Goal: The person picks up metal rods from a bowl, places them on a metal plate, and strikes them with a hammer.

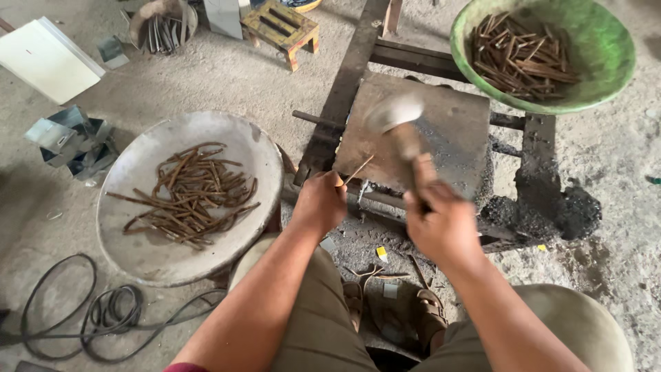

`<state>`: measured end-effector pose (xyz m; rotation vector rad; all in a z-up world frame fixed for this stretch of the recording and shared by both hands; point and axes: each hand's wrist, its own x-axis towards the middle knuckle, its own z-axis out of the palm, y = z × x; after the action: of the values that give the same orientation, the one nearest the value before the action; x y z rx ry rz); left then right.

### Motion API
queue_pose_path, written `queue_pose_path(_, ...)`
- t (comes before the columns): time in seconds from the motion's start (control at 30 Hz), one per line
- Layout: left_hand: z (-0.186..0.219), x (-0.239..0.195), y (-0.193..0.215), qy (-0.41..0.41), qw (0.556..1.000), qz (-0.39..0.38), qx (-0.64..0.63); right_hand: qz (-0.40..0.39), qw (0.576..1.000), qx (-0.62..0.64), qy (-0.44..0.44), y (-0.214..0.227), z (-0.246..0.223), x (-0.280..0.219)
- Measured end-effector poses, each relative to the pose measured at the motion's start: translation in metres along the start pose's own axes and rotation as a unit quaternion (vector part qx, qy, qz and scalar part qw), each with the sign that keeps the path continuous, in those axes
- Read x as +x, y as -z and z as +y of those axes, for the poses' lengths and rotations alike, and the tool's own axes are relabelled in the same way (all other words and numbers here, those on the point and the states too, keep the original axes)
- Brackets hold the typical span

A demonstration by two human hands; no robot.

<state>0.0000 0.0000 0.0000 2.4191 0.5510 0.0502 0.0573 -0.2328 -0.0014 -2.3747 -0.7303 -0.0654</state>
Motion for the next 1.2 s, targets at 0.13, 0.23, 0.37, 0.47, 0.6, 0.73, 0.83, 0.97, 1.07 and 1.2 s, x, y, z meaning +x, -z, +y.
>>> queue_pose_path(0.13, -0.01, 0.005, -0.008, -0.07, 0.996, 0.051, -0.022, -0.171, 0.964, -0.062, -0.192, 0.042, -0.044, 0.016)
queue_pose_path(0.23, -0.019, 0.005, -0.018, -0.108, 0.99, 0.082, -0.04, -0.031, 0.994, -0.004, -0.107, 0.074, -0.053, 0.009)
queue_pose_path(0.37, -0.027, 0.009, -0.027, -0.127, 0.985, 0.114, -0.026, 0.188, 0.972, 0.013, 0.142, 0.099, -0.055, -0.008)
queue_pose_path(0.47, -0.027, 0.011, -0.025, -0.124, 0.986, 0.106, -0.02, 0.223, 0.955, 0.073, 0.182, 0.083, -0.052, -0.013)
queue_pose_path(0.6, -0.023, 0.007, -0.019, -0.095, 0.993, 0.075, -0.016, -0.072, 0.994, 0.033, -0.07, 0.042, -0.044, 0.002)
queue_pose_path(0.73, -0.017, 0.008, -0.017, -0.104, 0.99, 0.09, -0.004, -0.08, 0.992, 0.04, -0.086, 0.046, -0.046, 0.008)
queue_pose_path(0.83, -0.022, 0.007, -0.02, -0.093, 0.991, 0.092, -0.008, 0.025, 1.0, 0.006, -0.01, 0.082, -0.053, -0.004)
queue_pose_path(0.97, -0.025, 0.008, -0.022, -0.122, 0.987, 0.1, 0.001, 0.177, 0.971, 0.01, 0.162, 0.103, -0.066, -0.016)
queue_pose_path(1.07, -0.02, 0.008, -0.018, -0.105, 0.99, 0.092, -0.001, 0.184, 0.969, 0.061, 0.154, 0.077, -0.065, -0.013)
queue_pose_path(1.2, -0.015, 0.003, -0.012, -0.067, 0.996, 0.057, -0.016, -0.241, 0.95, -0.074, -0.186, 0.039, -0.06, 0.01)
